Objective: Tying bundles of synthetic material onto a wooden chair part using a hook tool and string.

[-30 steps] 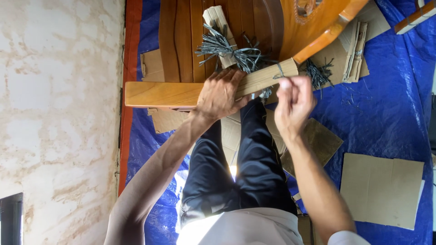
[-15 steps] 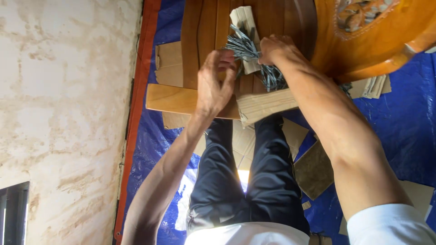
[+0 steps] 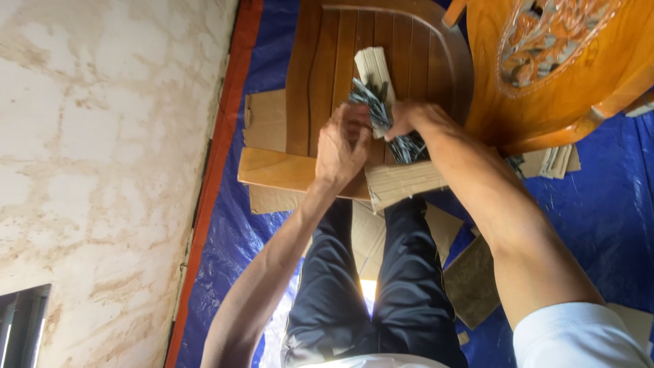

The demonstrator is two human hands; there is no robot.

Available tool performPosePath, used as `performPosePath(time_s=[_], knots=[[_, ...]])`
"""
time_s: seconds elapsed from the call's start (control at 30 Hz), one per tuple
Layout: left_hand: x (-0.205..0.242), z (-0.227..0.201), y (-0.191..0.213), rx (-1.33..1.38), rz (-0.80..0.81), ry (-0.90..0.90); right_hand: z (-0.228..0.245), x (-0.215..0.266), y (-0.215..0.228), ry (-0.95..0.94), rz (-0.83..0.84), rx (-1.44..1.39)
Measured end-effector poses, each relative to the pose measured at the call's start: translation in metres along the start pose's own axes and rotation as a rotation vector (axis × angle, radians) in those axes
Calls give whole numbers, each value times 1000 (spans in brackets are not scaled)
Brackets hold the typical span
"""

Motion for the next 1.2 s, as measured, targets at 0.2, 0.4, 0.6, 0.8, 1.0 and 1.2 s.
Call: performPosePath(time_s=[0.2,0.4,0.6,0.8,1.0,1.2], knots=[[4,-23,8,-140,-18,39,4,-2,-5,19,56,-10],[-3,1,8,70,-38,105,10,11,22,-17,-145,-109],[-48,105,6,50,-224,137,49,107,75,92,-417,-395],[-36,32,27,32,-325,22,76,187,61,98,-400,-444],[-22,-20,30,69,-238,-91,68,165,42,177,-458,-414],[-27,12,35,50,-331,-6,64,137,30,498,-665,-256]])
Point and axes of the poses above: each hand's wrist, its own x-axis away from the middle knuckle, its own y-axis out of the back of the hand, z = x × y, the point moved 8 cm from there along -x, towards the middle knuckle, and after that the axes turned 10 degrees about -x, right-handed, at the moved point
